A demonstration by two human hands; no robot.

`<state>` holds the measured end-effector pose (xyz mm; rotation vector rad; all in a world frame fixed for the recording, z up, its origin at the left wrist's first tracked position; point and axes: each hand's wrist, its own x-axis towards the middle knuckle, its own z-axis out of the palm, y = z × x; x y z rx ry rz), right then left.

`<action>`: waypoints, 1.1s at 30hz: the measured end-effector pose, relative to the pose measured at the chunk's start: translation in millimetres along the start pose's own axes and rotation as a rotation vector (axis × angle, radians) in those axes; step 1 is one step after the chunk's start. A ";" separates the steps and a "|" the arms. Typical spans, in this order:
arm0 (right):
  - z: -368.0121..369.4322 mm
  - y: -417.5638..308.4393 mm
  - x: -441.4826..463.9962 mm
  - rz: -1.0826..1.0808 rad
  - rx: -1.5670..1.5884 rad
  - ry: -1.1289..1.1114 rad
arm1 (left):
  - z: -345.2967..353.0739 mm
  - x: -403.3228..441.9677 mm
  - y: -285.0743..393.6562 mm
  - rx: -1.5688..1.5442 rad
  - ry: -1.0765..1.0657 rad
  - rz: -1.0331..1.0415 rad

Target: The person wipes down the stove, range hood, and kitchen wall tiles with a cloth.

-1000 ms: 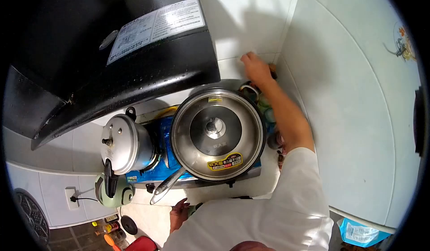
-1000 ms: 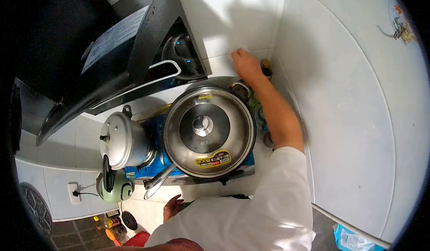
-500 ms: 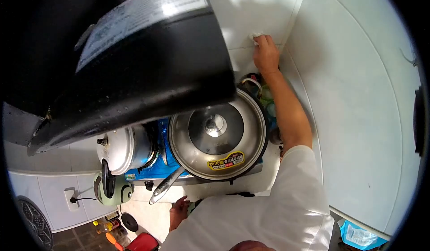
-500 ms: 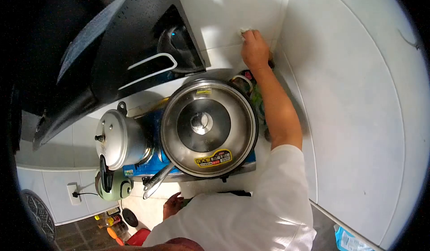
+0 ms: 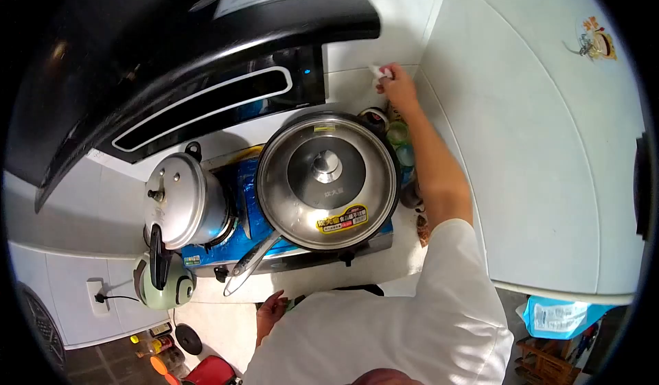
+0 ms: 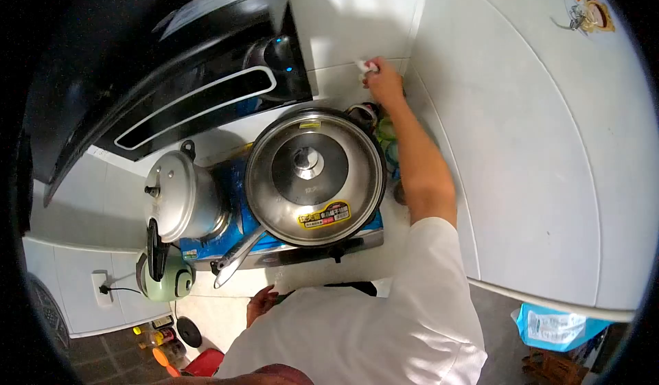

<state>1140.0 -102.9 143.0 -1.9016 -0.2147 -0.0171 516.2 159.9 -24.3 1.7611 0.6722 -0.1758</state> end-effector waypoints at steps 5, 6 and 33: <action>-22.8 -28.1 -44.4 -0.019 0.841 -0.228 | -16.9 -2.7 -5.5 0.085 -0.024 0.088; -25.7 -45.3 -64.2 -0.005 0.971 -0.243 | -24.5 2.8 -20.1 0.067 -0.050 0.146; -113.2 -111.4 -153.1 -0.574 -1.406 0.208 | -15.8 15.7 -14.7 0.107 -0.100 0.211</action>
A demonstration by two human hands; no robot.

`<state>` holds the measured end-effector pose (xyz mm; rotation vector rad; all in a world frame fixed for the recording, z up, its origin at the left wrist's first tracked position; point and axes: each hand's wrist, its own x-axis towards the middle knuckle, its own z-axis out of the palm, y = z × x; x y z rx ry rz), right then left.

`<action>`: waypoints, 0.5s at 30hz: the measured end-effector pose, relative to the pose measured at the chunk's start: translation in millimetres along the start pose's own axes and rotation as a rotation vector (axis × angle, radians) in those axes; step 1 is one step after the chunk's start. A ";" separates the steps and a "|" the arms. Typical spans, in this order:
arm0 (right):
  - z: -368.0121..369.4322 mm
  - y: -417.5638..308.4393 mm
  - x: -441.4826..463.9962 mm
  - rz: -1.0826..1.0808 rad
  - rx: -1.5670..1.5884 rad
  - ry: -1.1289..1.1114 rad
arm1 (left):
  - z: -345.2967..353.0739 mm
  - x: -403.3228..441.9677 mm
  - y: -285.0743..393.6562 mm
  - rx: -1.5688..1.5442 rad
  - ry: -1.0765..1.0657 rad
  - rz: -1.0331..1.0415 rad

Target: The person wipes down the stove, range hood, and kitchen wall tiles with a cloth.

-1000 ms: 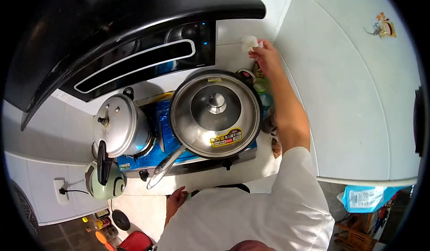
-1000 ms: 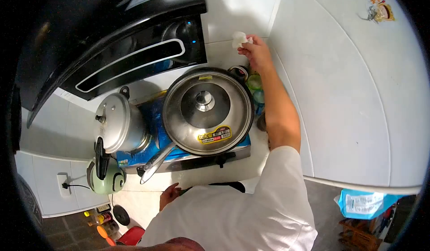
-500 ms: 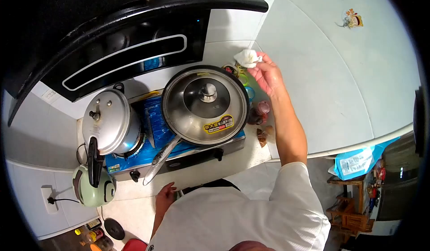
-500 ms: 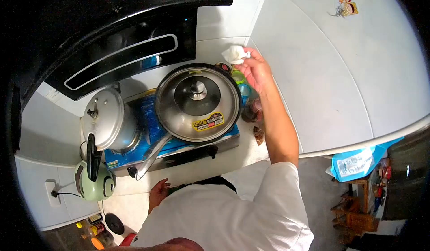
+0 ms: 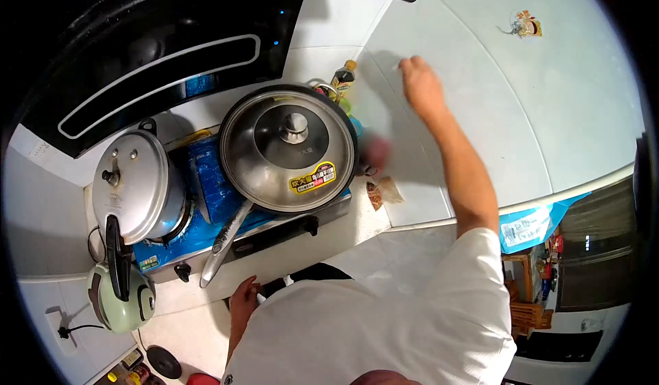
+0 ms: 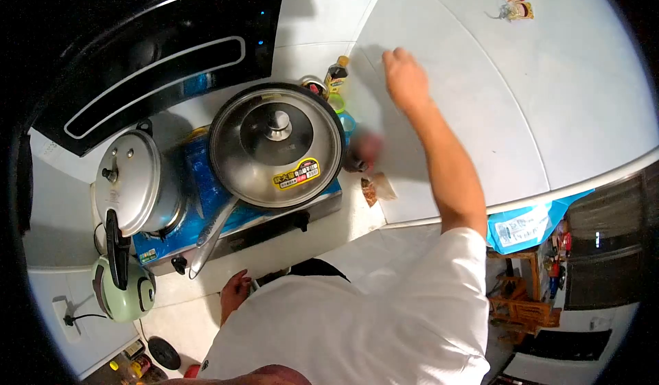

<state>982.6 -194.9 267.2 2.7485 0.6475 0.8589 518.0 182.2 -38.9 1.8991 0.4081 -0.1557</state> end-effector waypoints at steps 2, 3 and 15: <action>-9.6 28.1 27.1 -0.139 -0.235 0.141 | -0.1 -5.6 -1.8 -0.017 -0.031 -0.013; -19.7 39.9 41.1 -0.202 -0.287 0.178 | 0.3 -4.9 8.6 -0.024 -0.027 -0.048; 34.7 16.7 -74.0 -0.188 -0.320 -0.135 | 13.2 2.3 10.3 -0.083 -0.139 -0.065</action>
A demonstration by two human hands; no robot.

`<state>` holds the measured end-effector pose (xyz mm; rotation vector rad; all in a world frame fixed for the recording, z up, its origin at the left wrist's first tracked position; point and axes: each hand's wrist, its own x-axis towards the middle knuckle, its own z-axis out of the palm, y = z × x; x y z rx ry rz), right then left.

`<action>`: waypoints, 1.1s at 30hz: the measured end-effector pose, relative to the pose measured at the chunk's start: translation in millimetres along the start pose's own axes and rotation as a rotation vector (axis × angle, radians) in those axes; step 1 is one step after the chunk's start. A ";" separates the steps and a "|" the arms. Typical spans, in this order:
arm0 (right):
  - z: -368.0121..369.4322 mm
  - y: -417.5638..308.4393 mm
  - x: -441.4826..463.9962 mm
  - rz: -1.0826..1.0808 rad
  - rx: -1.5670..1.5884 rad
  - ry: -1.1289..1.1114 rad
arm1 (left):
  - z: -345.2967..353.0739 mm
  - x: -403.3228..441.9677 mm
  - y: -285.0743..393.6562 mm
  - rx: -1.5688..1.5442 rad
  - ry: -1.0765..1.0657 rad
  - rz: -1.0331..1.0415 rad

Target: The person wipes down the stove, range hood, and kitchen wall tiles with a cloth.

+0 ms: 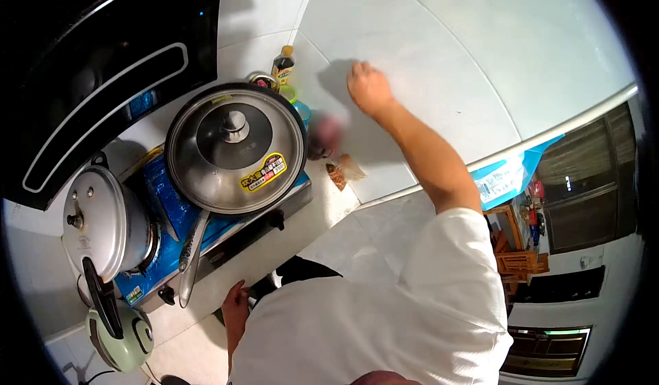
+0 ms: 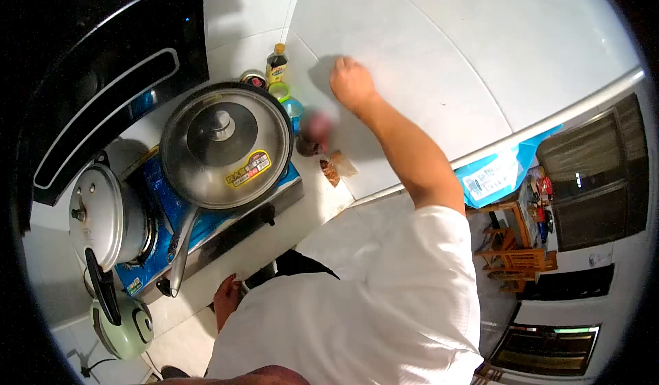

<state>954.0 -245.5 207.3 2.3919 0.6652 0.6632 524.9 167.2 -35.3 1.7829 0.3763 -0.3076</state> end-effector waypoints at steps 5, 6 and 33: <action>-66.5 13.2 -22.8 0.046 0.008 -0.093 | -13.1 -6.4 22.5 0.096 -0.061 -0.004; -85.7 29.4 -27.6 0.063 -0.022 -0.029 | -14.0 -7.1 20.5 0.077 -0.051 -0.012; -185.2 73.4 -147.7 0.137 -0.239 0.094 | 17.0 5.1 8.7 0.148 -0.239 0.053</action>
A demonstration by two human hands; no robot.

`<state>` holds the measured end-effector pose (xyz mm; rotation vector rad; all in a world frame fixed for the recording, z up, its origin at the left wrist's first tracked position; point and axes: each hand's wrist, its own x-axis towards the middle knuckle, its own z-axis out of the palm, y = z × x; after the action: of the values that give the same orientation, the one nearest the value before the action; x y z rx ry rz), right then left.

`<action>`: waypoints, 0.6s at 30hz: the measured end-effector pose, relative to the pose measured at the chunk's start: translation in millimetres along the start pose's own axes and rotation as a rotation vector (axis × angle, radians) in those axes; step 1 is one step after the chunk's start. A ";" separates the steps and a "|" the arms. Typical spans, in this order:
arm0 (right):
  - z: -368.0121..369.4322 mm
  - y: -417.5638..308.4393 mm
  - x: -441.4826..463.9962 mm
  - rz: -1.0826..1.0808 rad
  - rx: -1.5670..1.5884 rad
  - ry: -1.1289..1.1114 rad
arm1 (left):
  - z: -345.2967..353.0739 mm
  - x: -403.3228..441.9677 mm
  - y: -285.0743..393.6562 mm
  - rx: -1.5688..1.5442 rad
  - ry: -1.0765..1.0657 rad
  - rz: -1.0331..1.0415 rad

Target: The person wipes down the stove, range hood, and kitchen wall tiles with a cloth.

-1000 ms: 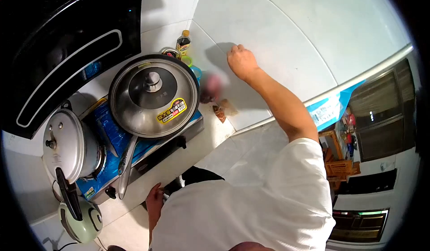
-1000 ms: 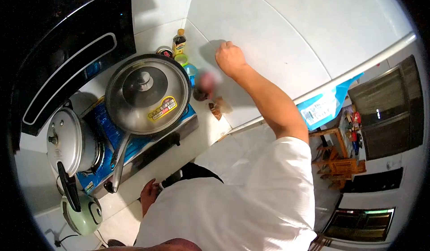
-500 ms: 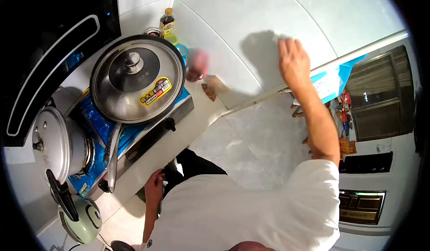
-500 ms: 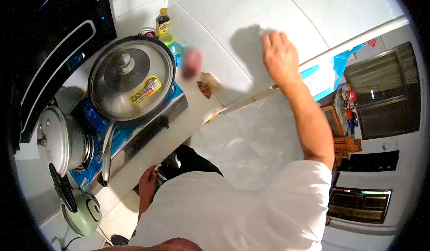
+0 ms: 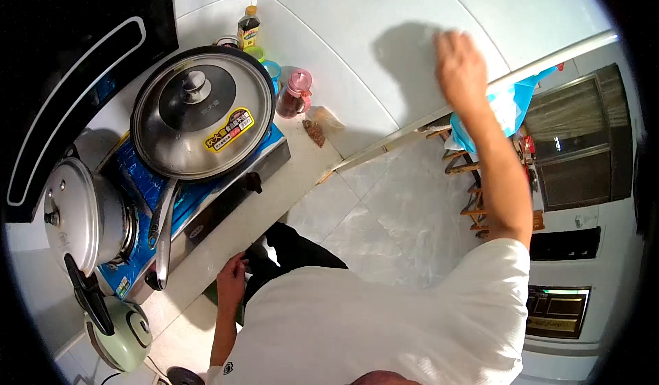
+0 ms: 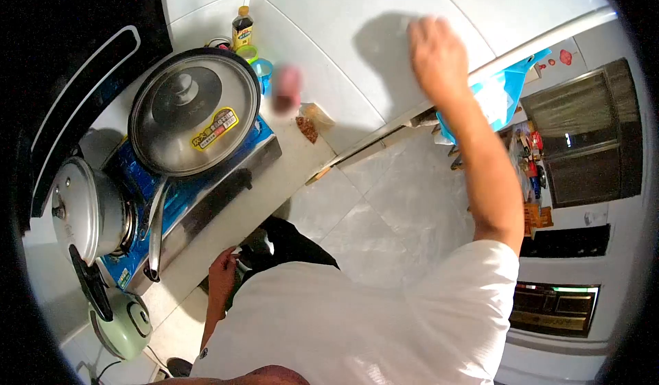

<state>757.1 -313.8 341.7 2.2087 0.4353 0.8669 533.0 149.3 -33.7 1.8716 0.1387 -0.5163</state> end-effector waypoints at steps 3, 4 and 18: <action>34.5 -63.4 -71.8 -0.117 0.153 -0.180 | -2.0 -4.0 1.8 -0.015 0.010 0.000; 37.9 -80.0 -83.6 -0.113 0.216 -0.273 | 0.0 -5.6 -9.6 -0.046 0.017 -0.008; 41.4 -33.5 37.4 -0.077 -0.057 -0.023 | 0.4 -4.9 -1.0 -0.072 0.004 -0.042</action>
<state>811.1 -291.6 312.9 2.1331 0.4756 0.8028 528.1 150.0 -32.6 1.8026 0.1976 -0.5299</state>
